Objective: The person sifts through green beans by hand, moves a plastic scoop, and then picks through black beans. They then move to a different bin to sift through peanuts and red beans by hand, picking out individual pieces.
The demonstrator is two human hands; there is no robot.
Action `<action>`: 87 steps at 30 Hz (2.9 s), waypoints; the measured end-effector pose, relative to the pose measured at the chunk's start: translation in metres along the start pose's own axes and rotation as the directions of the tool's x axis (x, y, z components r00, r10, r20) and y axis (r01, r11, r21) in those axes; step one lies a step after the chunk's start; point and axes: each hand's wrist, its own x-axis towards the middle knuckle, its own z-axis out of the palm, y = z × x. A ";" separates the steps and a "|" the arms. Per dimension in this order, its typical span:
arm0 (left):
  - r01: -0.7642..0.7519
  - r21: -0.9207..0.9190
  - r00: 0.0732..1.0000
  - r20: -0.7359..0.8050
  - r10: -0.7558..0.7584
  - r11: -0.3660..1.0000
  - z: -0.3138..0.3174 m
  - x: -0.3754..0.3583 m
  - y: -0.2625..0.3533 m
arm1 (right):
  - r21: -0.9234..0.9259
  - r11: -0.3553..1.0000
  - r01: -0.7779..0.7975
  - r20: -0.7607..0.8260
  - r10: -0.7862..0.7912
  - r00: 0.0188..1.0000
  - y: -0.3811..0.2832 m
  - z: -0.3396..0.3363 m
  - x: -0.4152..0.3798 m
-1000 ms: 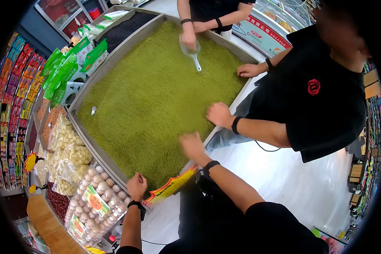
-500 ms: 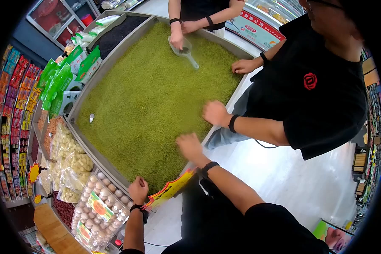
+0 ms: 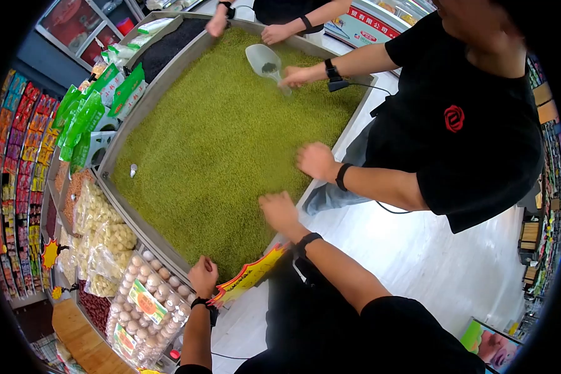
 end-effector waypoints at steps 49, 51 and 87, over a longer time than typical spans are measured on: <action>0.030 -0.029 1.000 -0.005 -0.030 0.999 0.000 0.000 0.000 | -0.007 1.000 0.004 -0.070 -0.005 0.998 0.002 0.005 0.000; 0.021 -0.032 1.000 -0.018 -0.022 0.999 0.000 0.000 -0.001 | -0.028 0.999 0.022 -0.115 -0.025 0.993 0.001 0.005 0.001; 0.041 0.022 0.999 0.013 -0.041 0.999 0.002 0.000 -0.005 | -0.010 1.000 -0.008 -0.091 0.007 0.996 -0.001 0.000 0.001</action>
